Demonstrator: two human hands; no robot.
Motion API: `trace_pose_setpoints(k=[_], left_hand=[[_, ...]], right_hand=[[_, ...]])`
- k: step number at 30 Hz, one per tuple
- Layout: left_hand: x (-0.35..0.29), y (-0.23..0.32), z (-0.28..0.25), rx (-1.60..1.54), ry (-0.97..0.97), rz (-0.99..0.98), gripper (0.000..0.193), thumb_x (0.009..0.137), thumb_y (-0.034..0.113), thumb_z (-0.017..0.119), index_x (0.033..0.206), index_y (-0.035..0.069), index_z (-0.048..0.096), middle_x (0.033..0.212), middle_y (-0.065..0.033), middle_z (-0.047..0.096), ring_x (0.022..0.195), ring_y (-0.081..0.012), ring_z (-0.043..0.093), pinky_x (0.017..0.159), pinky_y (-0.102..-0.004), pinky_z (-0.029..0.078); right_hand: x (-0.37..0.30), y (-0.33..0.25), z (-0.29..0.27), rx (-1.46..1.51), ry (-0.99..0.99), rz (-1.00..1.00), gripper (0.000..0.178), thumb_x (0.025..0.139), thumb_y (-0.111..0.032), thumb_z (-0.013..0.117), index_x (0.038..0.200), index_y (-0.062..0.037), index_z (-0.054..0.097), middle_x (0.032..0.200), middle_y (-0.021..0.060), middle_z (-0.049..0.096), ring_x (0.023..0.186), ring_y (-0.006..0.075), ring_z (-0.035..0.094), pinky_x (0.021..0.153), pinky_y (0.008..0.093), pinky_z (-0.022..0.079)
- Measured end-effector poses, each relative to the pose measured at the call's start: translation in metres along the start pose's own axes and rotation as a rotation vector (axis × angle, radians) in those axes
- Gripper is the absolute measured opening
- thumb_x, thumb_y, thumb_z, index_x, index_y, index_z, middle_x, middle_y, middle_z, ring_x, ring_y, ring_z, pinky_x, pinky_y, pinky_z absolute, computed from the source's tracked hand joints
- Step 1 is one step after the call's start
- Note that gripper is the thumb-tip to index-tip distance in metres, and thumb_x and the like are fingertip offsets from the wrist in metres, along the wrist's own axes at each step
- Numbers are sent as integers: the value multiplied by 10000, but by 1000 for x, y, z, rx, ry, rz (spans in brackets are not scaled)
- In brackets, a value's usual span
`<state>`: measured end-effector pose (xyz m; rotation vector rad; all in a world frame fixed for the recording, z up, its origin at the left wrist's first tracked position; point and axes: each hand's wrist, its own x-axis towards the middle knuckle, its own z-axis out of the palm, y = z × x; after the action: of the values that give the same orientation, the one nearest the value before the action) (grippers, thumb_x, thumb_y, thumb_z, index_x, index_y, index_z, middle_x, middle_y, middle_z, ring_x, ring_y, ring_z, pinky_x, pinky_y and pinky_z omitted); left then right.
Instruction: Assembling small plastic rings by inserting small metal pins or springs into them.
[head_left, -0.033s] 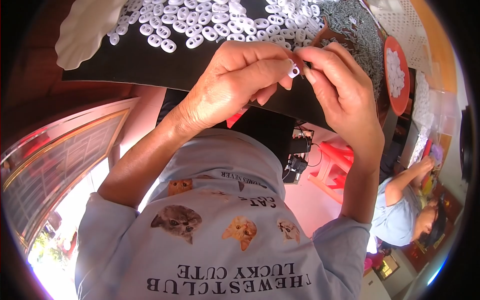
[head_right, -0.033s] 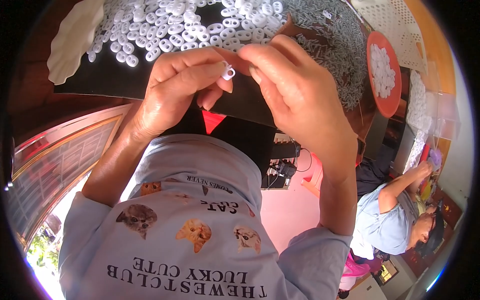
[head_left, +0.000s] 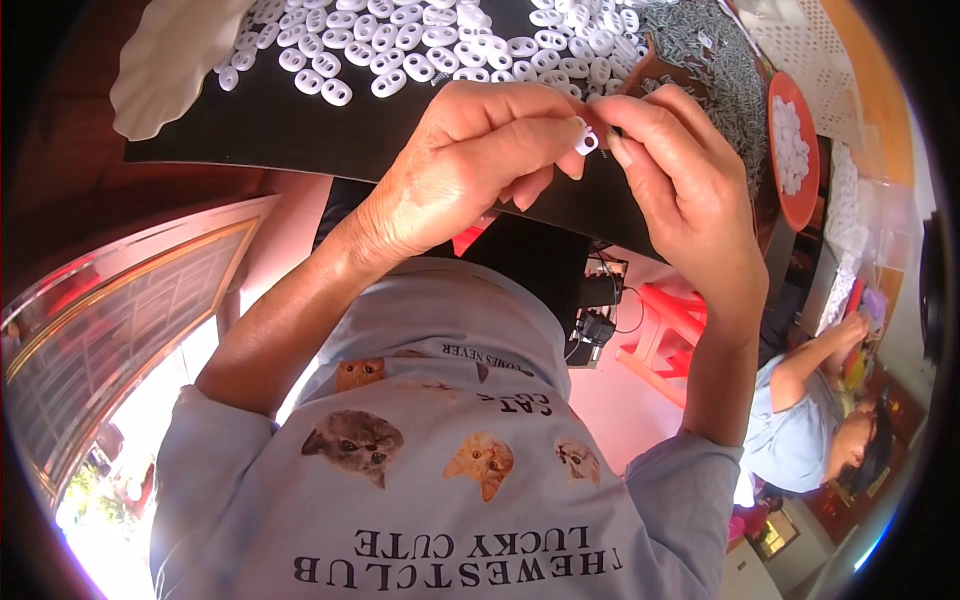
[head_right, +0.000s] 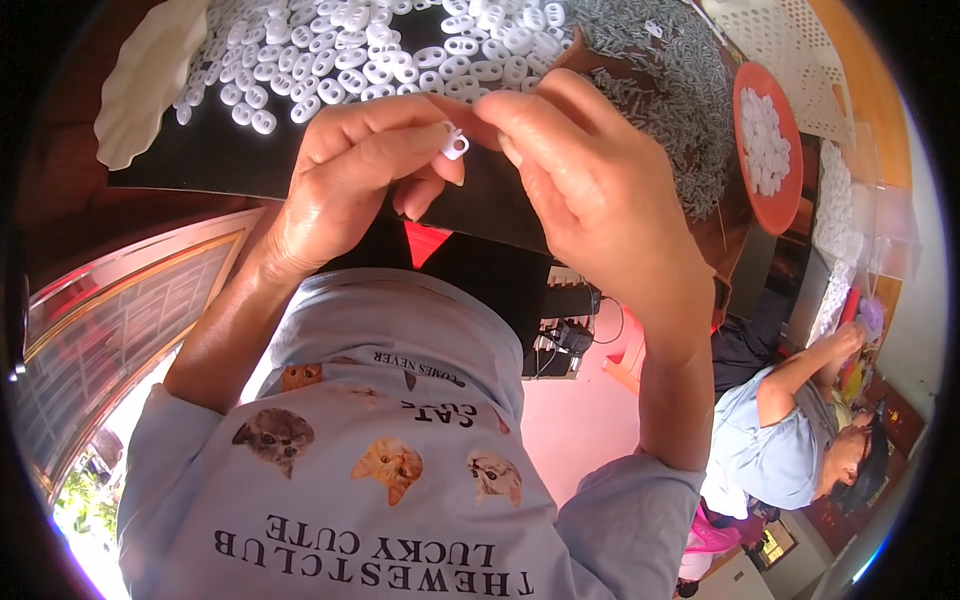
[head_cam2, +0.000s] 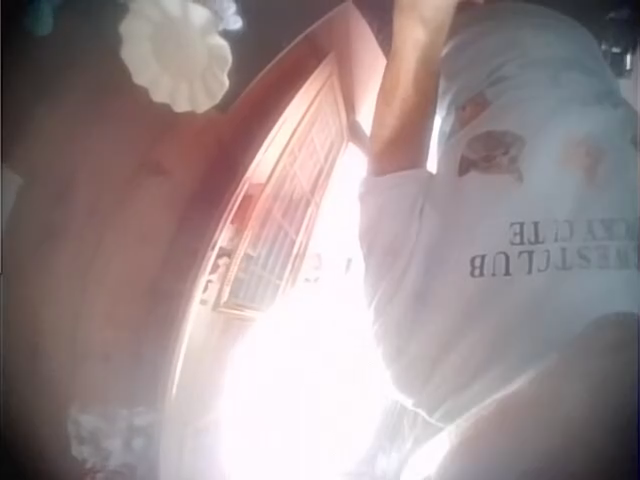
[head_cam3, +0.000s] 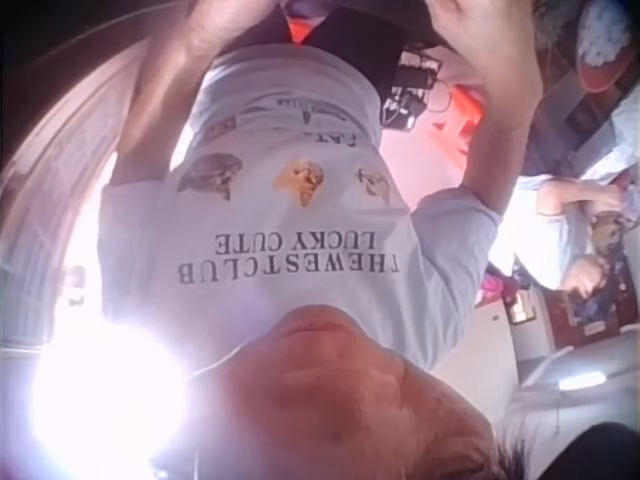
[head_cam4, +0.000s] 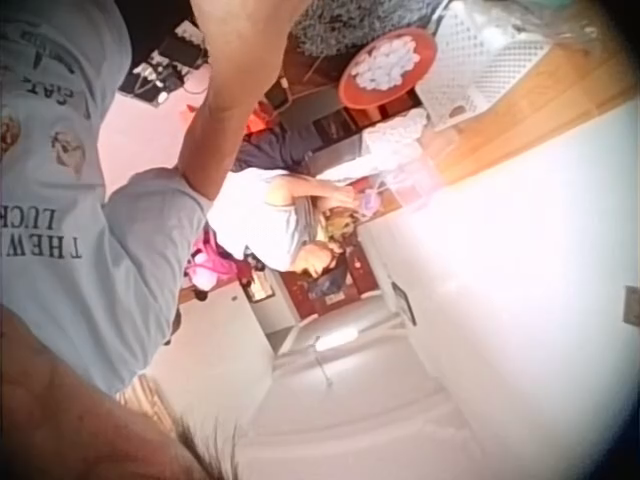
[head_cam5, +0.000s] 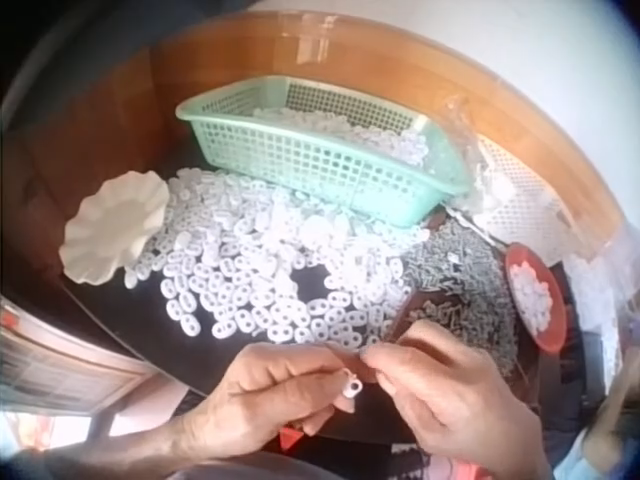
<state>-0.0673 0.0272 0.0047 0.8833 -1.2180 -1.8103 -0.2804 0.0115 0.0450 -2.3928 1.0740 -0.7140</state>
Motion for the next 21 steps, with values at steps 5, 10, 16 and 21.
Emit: trace_pose_setpoints(k=[5,10,16,21], left_hand=[[2,1,1,-84,14,-7,284,971,138,489,1041,-58,681,895,-82,670,592,-94,477,578,-240,401],[2,4,3,-130,9,-16,257,970,134,484,930,-40,670,1008,-138,687,589,-95,469,578,-237,405],[1,3,3,-69,-8,46,258,1004,148,476,959,-22,664,990,-108,683,635,-91,489,608,-221,415],[-1,-4,4,-21,-1,101,246,1036,185,502,1020,-13,647,906,-40,656,680,-74,487,625,-213,407]], right_hand=[[-4,5,4,-147,70,-119,273,803,64,671,1053,-45,651,877,101,566,701,296,629,587,357,502],[-6,3,2,-123,164,-133,173,818,65,703,957,-13,637,835,90,564,653,250,595,562,327,483],[-2,-9,-11,292,71,183,67,932,-8,649,974,17,603,820,53,575,688,111,534,626,234,437],[5,-14,-14,344,-1,221,61,968,-41,608,977,19,604,821,23,555,686,64,489,620,209,403]])
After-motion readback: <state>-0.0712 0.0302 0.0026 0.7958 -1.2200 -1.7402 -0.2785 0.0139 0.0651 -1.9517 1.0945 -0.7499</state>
